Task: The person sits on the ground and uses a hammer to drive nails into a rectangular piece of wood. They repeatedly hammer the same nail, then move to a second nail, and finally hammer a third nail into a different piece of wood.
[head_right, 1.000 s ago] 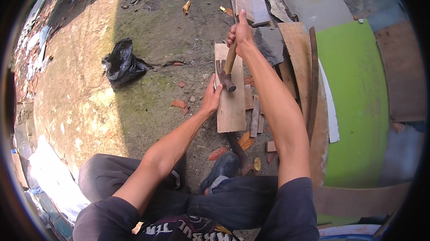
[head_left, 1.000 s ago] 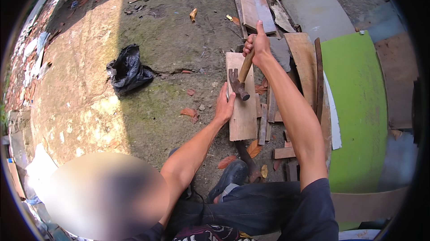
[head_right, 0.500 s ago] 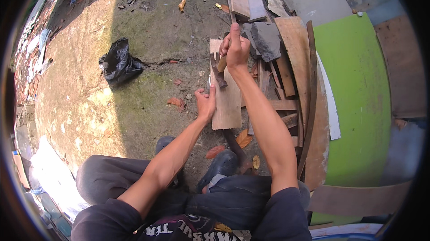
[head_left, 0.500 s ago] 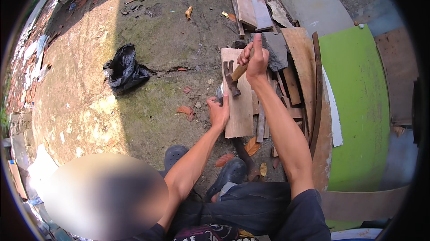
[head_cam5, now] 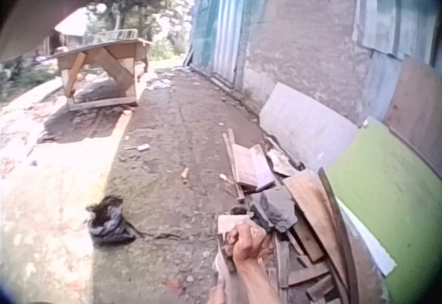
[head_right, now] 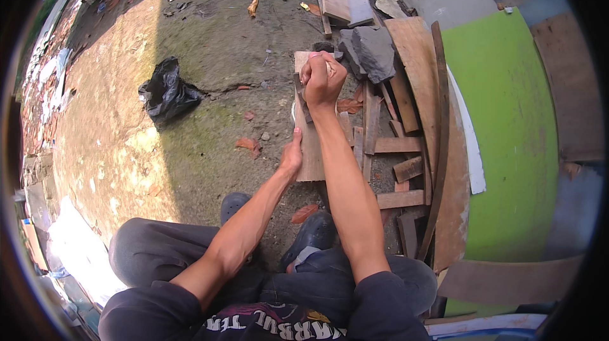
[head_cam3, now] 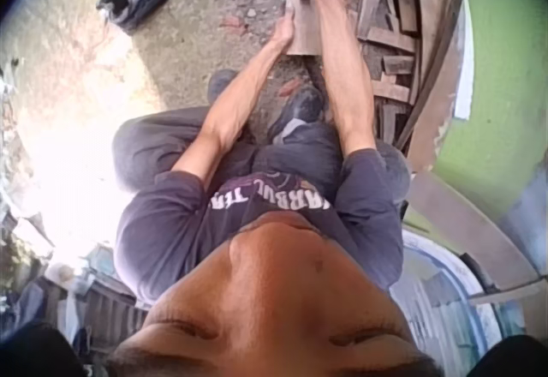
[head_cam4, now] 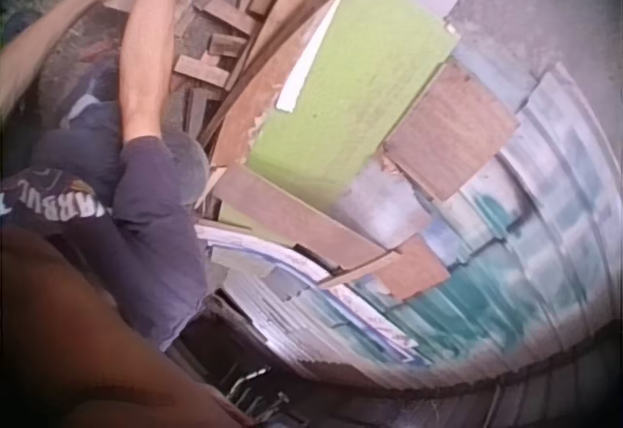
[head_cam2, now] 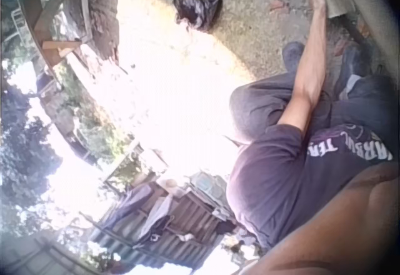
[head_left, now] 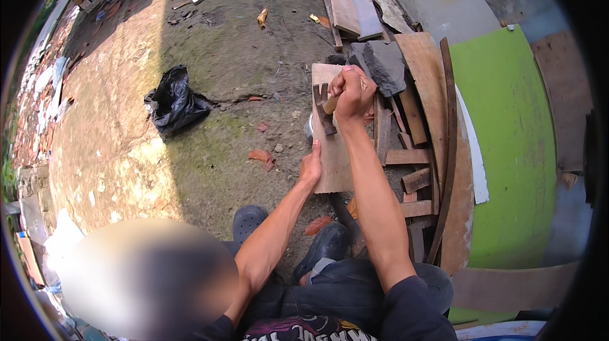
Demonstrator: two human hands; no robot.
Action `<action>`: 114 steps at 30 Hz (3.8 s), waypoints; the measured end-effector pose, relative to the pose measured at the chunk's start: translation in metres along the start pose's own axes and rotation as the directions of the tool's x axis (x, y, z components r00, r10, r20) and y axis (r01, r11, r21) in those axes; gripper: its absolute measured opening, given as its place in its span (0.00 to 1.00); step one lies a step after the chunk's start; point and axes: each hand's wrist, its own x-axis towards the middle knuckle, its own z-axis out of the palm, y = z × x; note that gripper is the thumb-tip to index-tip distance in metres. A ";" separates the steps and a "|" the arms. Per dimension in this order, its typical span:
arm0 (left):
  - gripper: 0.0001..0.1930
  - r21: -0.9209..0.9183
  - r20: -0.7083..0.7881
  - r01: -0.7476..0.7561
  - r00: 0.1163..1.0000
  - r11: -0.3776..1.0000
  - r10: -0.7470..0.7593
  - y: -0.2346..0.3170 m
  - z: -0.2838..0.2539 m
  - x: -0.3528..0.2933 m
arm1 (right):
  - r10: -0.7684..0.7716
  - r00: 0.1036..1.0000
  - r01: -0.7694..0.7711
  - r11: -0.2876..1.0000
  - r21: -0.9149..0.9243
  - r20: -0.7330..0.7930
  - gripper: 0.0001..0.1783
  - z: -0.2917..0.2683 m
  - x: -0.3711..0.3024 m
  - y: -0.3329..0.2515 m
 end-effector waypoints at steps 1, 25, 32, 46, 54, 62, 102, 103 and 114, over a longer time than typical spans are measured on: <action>0.48 0.023 -0.031 -0.012 0.999 1.000 0.012 0.003 0.001 -0.005 | -0.007 1.000 0.007 1.000 -0.006 0.002 0.18 0.002 -0.005 0.002; 0.31 0.700 -0.241 -0.368 0.685 0.612 0.687 0.190 -0.073 0.089 | 0.328 0.836 -0.269 0.944 -0.192 0.440 0.20 -0.003 0.000 -0.020; 0.44 0.884 0.314 -0.404 0.887 0.236 0.339 0.217 -0.042 0.118 | 0.275 0.894 -0.237 0.960 -0.149 0.354 0.21 -0.008 -0.015 -0.011; 0.47 0.867 0.208 -0.356 0.894 0.349 0.396 0.209 -0.035 0.130 | 0.194 0.925 -0.168 0.980 -0.108 0.326 0.17 -0.010 -0.026 -0.009; 0.45 0.858 0.196 -0.311 0.934 0.410 0.299 0.204 -0.055 0.147 | -0.040 0.990 0.004 0.968 0.252 0.136 0.19 -0.071 -0.047 -0.025; 0.44 0.875 0.278 -0.398 0.879 0.277 0.387 0.202 -0.037 0.141 | 0.112 0.988 -0.143 0.934 0.329 0.110 0.20 -0.110 -0.046 -0.047; 0.27 0.683 -0.105 -0.265 0.887 0.681 0.450 0.187 -0.124 0.189 | 0.192 0.964 -0.182 0.981 -0.072 0.184 0.26 -0.145 -0.063 -0.258; 0.29 0.706 -0.080 -0.278 0.883 0.652 0.463 0.185 -0.115 0.186 | 0.195 0.965 -0.184 0.980 -0.074 0.173 0.26 -0.147 -0.064 -0.258; 0.43 0.870 0.296 -0.420 0.864 0.260 0.407 0.199 -0.042 0.128 | 0.196 0.976 -0.187 0.977 -0.099 0.090 0.26 -0.146 -0.064 -0.259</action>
